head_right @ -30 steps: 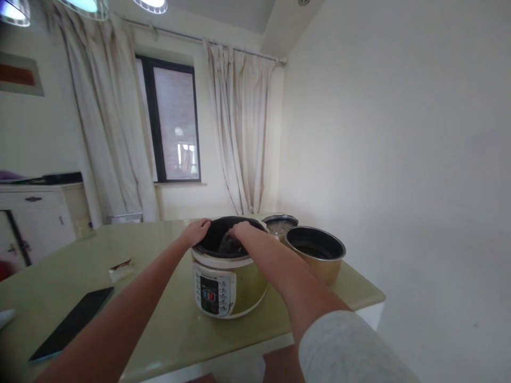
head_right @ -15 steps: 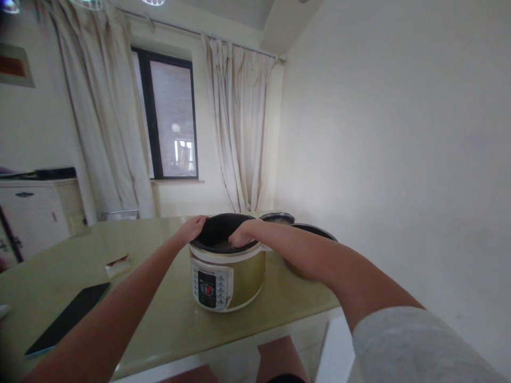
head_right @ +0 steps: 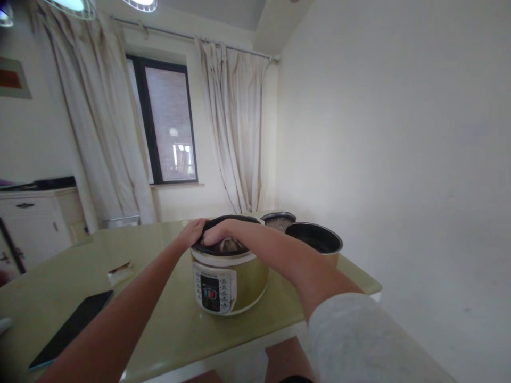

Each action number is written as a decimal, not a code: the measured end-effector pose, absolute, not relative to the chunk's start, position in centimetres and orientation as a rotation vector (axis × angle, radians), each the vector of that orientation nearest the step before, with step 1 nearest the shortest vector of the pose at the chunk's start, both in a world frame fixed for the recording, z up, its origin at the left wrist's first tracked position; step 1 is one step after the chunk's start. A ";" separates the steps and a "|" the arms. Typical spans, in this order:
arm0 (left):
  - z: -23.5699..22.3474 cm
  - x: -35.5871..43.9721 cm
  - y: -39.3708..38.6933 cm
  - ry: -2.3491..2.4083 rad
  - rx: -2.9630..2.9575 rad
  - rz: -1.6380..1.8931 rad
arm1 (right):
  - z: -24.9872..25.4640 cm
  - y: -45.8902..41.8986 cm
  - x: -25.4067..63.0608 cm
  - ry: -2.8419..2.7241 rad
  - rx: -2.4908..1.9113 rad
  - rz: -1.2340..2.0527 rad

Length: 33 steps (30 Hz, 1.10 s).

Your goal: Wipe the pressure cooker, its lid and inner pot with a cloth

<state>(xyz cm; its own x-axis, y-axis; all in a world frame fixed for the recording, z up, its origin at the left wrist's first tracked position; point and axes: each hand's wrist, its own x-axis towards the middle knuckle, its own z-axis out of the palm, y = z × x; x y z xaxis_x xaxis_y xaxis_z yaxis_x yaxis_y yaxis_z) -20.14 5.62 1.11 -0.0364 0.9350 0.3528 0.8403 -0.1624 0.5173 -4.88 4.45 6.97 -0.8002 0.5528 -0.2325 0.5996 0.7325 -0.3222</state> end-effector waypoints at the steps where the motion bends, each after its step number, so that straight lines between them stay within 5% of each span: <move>1: 1.0 -20.1 5.6 1.928 2.070 0.977 | 7.4 4.2 -3.7 2.755 0.939 -0.615; 10: 1.2 -19.9 5.5 1.924 2.052 0.985 | 12.0 1.6 2.3 2.467 1.125 -0.433; 19: 2.1 -19.9 5.0 1.912 2.136 0.914 | 11.2 -0.5 -0.1 2.811 1.079 -0.755; 24: 2.3 -19.8 4.7 1.918 2.157 0.865 | 11.9 -0.2 3.1 2.532 1.124 -0.417; 33: 5.2 -16.8 2.5 1.886 2.220 0.995 | 13.0 1.2 8.6 3.041 0.835 -0.416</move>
<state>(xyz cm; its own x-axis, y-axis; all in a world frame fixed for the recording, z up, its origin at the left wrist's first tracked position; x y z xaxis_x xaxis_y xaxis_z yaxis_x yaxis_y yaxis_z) -16.84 2.51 5.18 0.0413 0.9034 0.4269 0.8625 -0.2480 0.4412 8.56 1.15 12.99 -0.8616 0.5066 -0.0309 0.4963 0.8282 -0.2603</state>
